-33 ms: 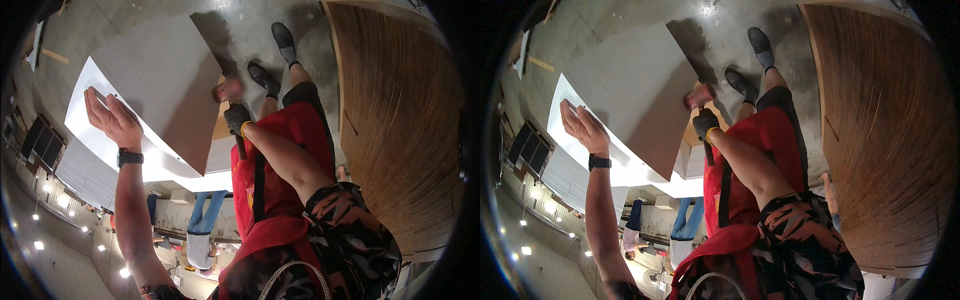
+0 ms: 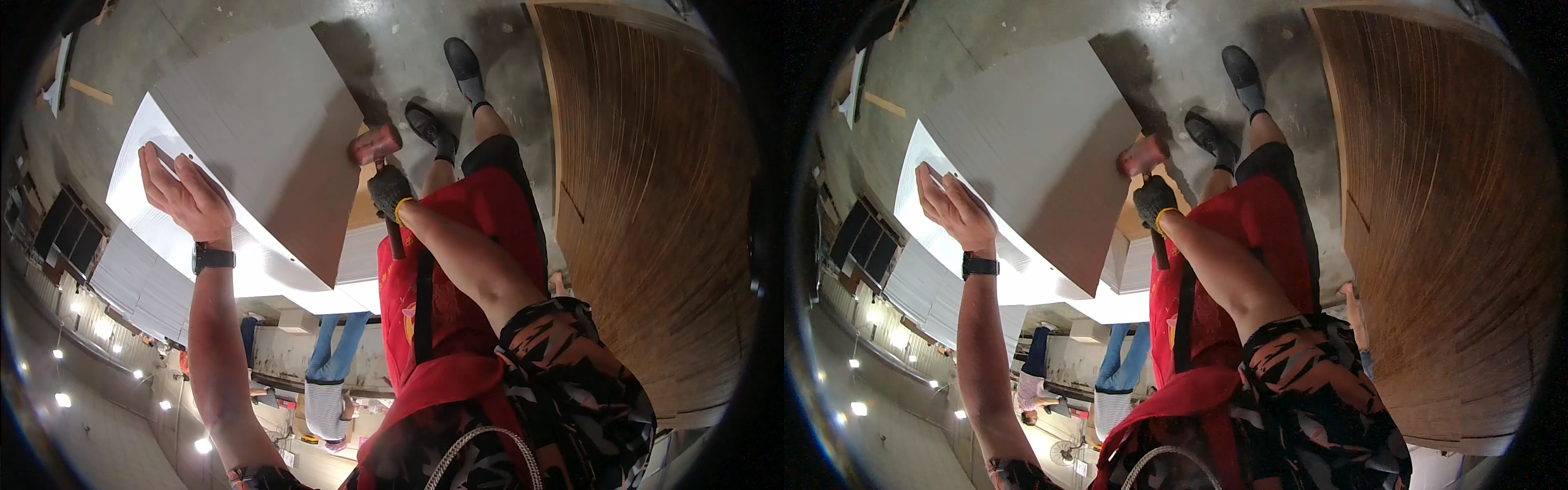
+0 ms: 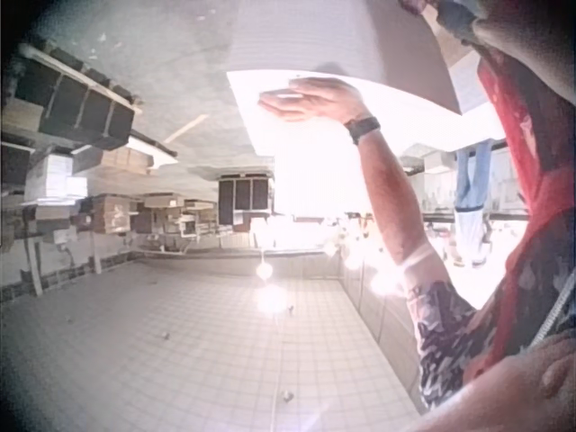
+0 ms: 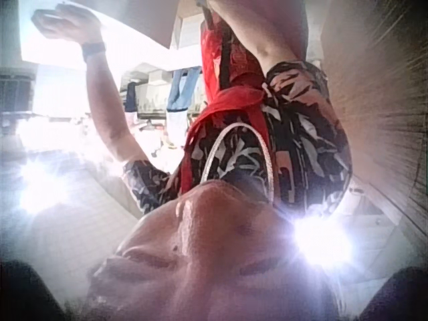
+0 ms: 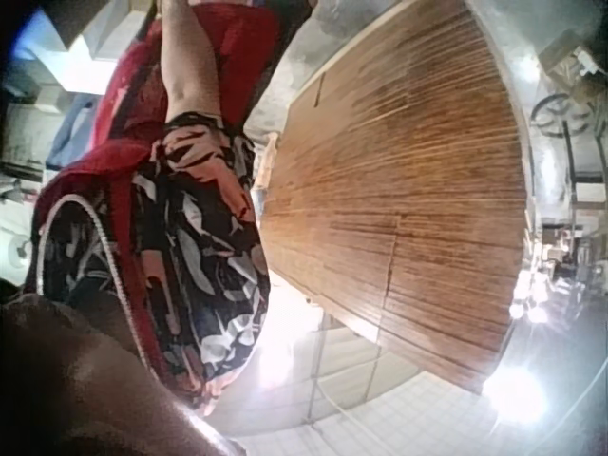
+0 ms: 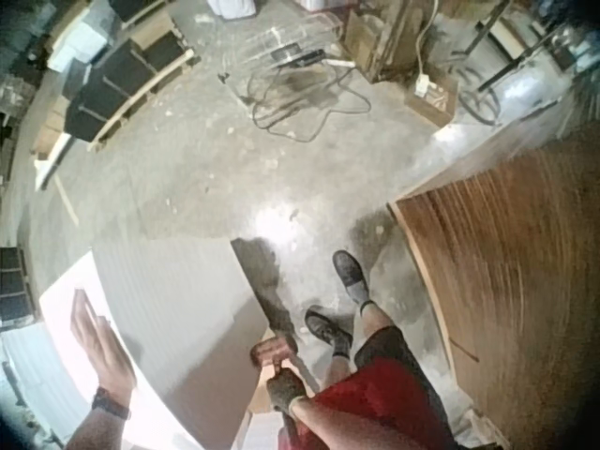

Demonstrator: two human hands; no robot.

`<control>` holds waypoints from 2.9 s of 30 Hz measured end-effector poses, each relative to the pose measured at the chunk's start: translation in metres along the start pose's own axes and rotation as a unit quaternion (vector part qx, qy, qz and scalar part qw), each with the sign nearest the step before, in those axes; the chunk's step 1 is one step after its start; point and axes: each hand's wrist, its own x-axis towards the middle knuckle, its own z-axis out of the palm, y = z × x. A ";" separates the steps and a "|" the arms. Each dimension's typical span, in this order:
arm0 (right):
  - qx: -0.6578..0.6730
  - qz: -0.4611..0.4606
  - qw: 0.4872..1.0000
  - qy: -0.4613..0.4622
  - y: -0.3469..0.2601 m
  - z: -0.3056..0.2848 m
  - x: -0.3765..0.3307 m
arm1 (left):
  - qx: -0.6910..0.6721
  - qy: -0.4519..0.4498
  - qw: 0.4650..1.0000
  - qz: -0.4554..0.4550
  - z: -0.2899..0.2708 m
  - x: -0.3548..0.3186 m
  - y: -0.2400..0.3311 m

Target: The person uses a mallet to strike and secure white furniture panels together, moving between different assemblies on the workshop floor.

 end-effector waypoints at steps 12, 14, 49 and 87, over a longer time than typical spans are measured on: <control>0.646 0.174 0.680 0.301 0.000 -0.040 0.057 | 0.001 -0.002 1.000 -0.007 0.002 0.005 0.009; 0.562 0.123 0.768 0.282 -0.003 -0.068 0.048 | 0.009 -0.004 1.000 -0.010 -0.001 0.002 0.004; 0.480 0.073 0.812 0.325 0.009 -0.150 0.046 | 0.014 -0.035 0.998 -0.047 -0.001 0.004 0.007; 0.285 0.062 0.955 0.050 0.004 -0.221 0.089 | 0.015 -0.053 0.997 -0.059 -0.012 0.009 -0.001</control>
